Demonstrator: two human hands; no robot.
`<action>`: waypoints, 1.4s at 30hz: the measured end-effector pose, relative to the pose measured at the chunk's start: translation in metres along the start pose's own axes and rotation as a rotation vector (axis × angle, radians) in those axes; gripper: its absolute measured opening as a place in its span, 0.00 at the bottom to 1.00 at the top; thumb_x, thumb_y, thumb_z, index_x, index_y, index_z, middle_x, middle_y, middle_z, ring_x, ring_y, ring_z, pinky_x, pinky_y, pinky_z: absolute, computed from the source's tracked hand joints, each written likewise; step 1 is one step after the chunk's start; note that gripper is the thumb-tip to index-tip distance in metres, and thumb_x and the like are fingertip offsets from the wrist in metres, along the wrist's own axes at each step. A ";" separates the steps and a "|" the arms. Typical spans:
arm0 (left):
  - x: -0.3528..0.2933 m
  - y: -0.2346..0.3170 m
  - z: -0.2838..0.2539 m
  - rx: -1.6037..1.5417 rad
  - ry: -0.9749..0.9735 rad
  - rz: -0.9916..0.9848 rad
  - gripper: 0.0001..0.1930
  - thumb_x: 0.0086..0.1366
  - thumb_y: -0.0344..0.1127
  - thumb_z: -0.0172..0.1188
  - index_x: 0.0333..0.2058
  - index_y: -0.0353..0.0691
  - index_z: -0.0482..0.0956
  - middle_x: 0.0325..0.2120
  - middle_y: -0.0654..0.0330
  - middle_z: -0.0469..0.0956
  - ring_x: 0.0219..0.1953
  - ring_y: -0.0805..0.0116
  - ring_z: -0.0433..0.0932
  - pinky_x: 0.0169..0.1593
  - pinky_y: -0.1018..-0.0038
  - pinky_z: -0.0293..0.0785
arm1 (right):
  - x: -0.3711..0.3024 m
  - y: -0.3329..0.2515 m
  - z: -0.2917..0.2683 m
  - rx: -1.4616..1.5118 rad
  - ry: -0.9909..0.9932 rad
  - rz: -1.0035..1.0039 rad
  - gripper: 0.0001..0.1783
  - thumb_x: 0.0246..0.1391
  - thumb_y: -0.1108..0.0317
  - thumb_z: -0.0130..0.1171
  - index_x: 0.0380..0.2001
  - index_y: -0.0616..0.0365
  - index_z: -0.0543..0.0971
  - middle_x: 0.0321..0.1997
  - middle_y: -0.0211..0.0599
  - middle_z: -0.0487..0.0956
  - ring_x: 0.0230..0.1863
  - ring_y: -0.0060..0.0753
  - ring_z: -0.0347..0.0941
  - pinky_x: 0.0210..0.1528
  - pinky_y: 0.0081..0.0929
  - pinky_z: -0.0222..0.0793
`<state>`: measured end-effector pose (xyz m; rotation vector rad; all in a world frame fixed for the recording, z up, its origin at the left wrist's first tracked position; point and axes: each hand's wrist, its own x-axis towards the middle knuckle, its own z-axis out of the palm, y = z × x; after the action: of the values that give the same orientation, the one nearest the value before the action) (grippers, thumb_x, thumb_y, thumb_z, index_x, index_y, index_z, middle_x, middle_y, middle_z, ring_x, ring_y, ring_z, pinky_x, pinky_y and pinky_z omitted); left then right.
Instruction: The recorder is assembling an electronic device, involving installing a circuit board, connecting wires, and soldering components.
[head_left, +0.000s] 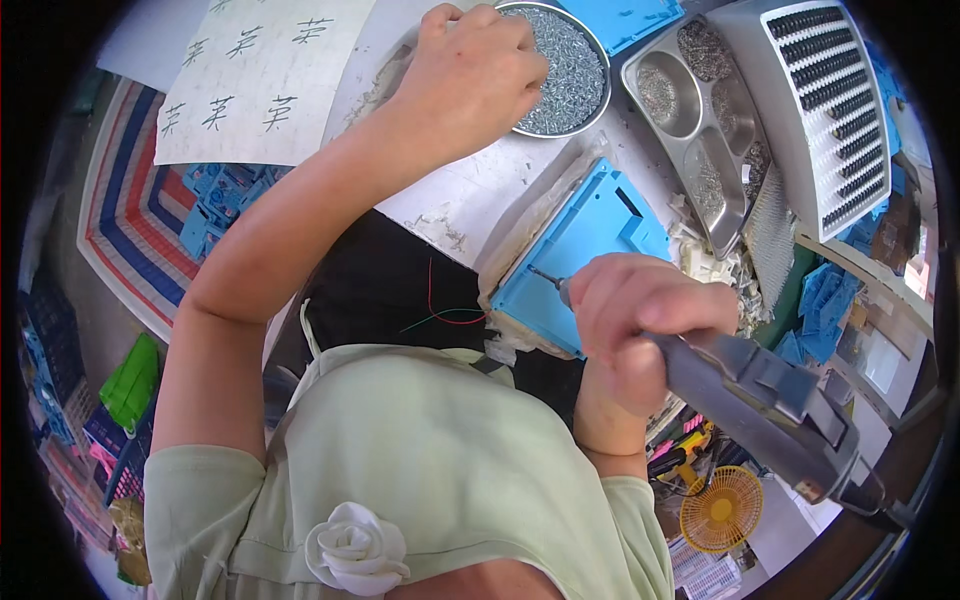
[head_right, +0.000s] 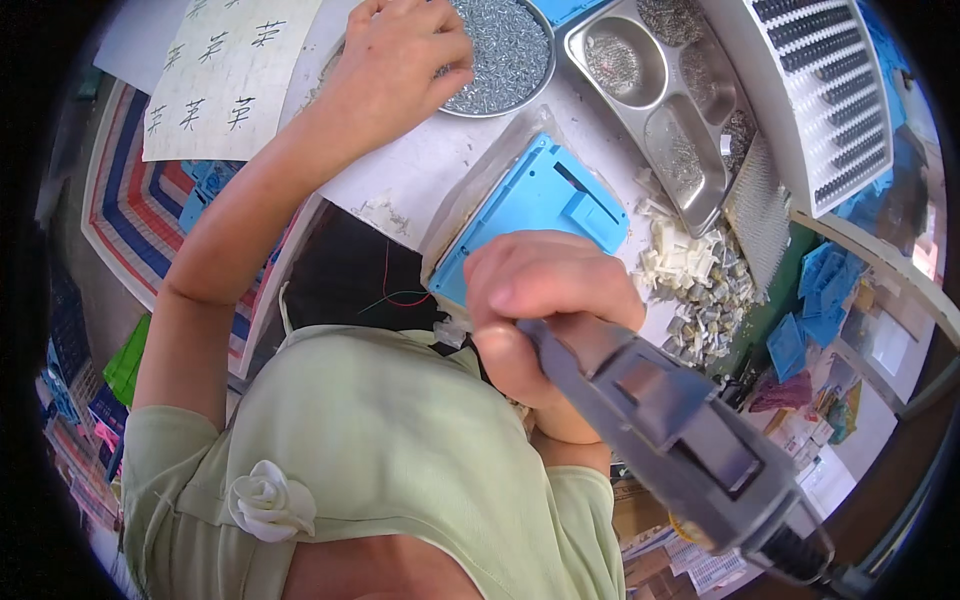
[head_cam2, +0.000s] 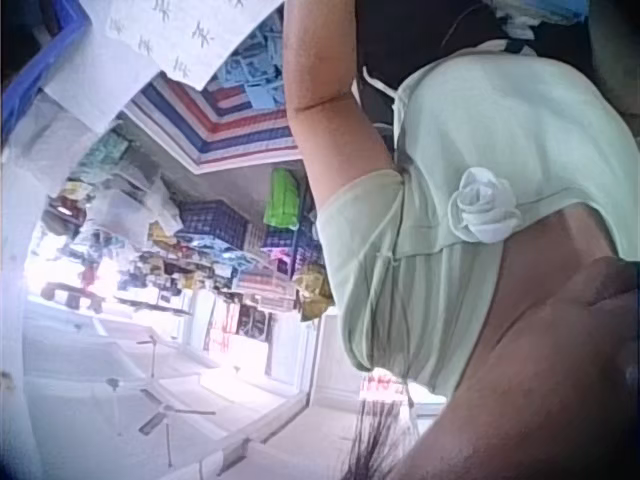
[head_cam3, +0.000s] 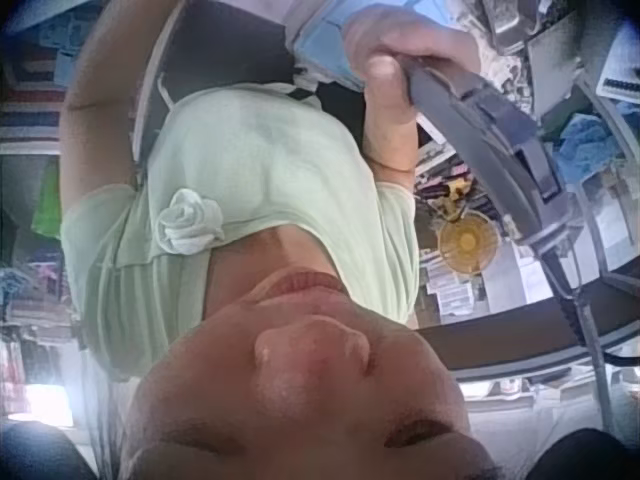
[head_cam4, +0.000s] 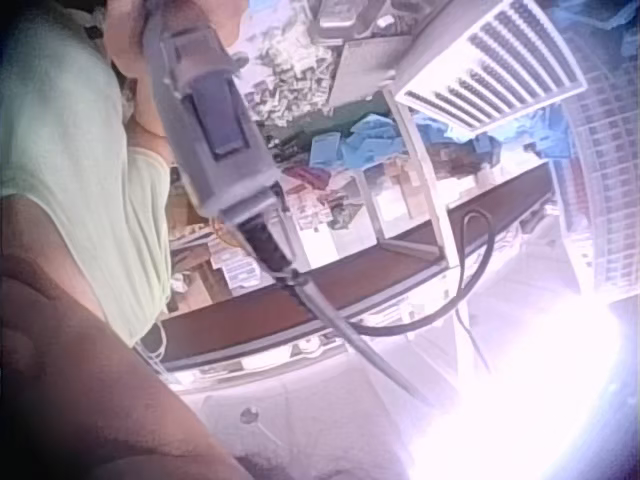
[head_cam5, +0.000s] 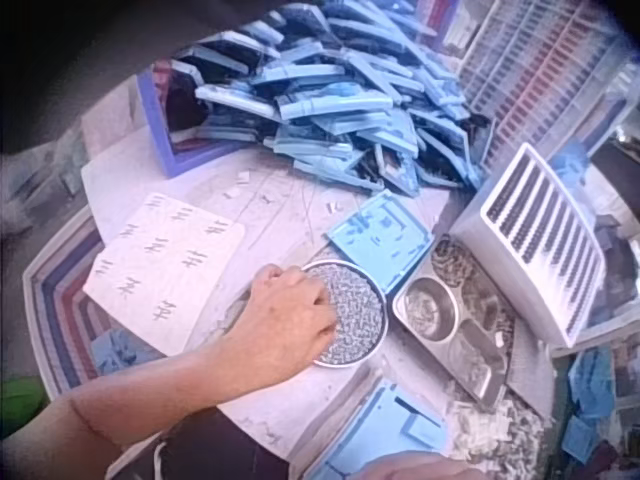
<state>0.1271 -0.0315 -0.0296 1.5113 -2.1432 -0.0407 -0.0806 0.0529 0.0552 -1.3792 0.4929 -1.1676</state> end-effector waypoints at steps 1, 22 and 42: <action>0.000 0.000 0.001 -0.055 -0.020 -0.028 0.09 0.62 0.39 0.60 0.28 0.43 0.83 0.35 0.57 0.78 0.46 0.56 0.75 0.51 0.51 0.65 | -0.001 0.002 0.001 -0.016 -0.008 -0.005 0.16 0.52 0.76 0.70 0.38 0.58 0.72 0.21 0.31 0.74 0.20 0.33 0.72 0.27 0.35 0.72; -0.072 0.062 -0.045 -0.906 -0.220 0.136 0.09 0.56 0.28 0.72 0.33 0.44 0.82 0.37 0.65 0.84 0.35 0.67 0.78 0.51 0.65 0.65 | 0.014 -0.033 -0.018 0.054 -0.128 -0.191 0.15 0.64 0.57 0.62 0.49 0.45 0.71 0.20 0.16 0.75 0.18 0.13 0.69 0.23 0.17 0.61; -0.086 0.059 -0.033 -0.632 -0.232 0.356 0.24 0.50 0.27 0.67 0.49 0.45 0.83 0.60 0.67 0.78 0.64 0.63 0.71 0.58 0.58 0.62 | -0.029 -0.009 0.011 0.027 0.012 -0.028 0.19 0.59 0.59 0.71 0.41 0.54 0.70 0.18 0.29 0.72 0.16 0.31 0.68 0.24 0.33 0.69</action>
<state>0.1108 0.0758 -0.0158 0.7847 -2.2419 -0.7244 -0.0865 0.0852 0.0558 -1.3603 0.4664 -1.2021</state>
